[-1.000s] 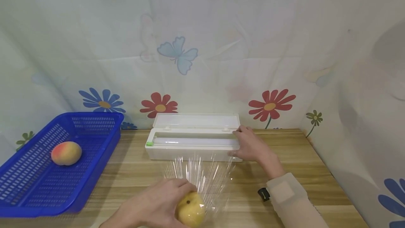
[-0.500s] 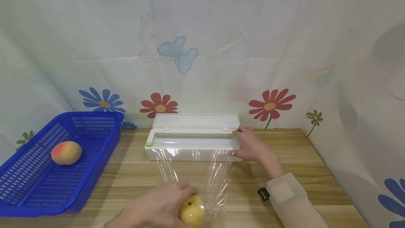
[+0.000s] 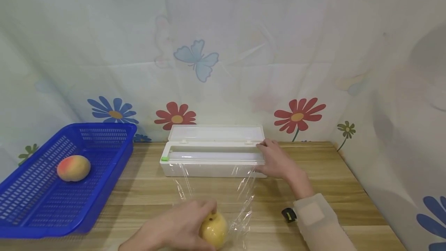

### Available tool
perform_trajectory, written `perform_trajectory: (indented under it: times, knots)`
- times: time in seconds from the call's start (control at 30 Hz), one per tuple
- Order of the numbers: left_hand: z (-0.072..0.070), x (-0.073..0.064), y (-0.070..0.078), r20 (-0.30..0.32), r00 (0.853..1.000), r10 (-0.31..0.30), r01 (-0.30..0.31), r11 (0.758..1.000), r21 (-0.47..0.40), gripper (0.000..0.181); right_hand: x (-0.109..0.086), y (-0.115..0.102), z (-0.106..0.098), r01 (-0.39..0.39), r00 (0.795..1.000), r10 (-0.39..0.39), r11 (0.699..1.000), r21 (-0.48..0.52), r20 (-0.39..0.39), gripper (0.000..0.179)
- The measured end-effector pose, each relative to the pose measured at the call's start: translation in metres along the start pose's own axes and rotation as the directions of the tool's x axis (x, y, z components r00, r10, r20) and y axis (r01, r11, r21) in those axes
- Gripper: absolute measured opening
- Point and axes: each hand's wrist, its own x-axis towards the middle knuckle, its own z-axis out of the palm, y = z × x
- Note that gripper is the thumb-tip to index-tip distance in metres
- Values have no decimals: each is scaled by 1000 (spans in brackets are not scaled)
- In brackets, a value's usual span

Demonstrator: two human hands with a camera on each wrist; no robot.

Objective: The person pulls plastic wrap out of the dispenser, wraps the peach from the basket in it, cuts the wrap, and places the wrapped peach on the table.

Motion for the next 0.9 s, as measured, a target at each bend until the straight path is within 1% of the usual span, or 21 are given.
perform_trajectory:
  times: [0.1, 0.17, 0.23, 0.37, 0.43, 0.5, 0.67, 0.73, 0.83, 0.9]
  knots:
    - [-1, 0, -1, -4, 1000, 1, -1, 1000, -27, 53, 0, 0, 1, 5, 1000, -5, 1000, 1, -8, 77]
    - [-2, 0, -2, -11, 1000, 7, -7, 1000, -21, 51, -1, 1, 2, 3, 1000, -3, 1000, 9, -14, 78]
    - [-3, 0, -3, -33, 999, 19, -18, 999, 26, 50, -1, 1, 3, 2, 1000, -2, 1000, 13, -20, 78]
    - [-3, 1, -5, -82, 996, 22, -12, 993, 120, 54, -1, 3, 4, 10, 999, -10, 1000, 24, -35, 78]
    - [-3, 1, -6, -95, 995, 22, -9, 991, 134, 55, -2, 4, 5, 14, 999, -12, 999, 34, -44, 78]
    - [-3, 1, -8, -99, 995, 34, -19, 990, 140, 55, -3, 4, 5, 18, 998, -15, 999, 43, -54, 78]
    - [-3, 2, -10, -89, 996, 28, -13, 987, 157, 60, -4, 5, 7, 48, 996, -43, 997, 54, -78, 77]
    - [-3, 4, -10, -90, 996, 8, 6, 989, 148, 64, -4, 5, 8, 57, 995, -53, 997, 51, -82, 77]
    - [-5, 6, -11, -90, 995, -30, 38, 995, 87, 65, -5, 6, 9, 63, 994, -59, 997, 43, -87, 77]
    - [-6, 7, -13, -97, 994, -46, 51, 997, 49, 62, -4, 6, 9, 68, 994, -65, 997, 39, -92, 77]
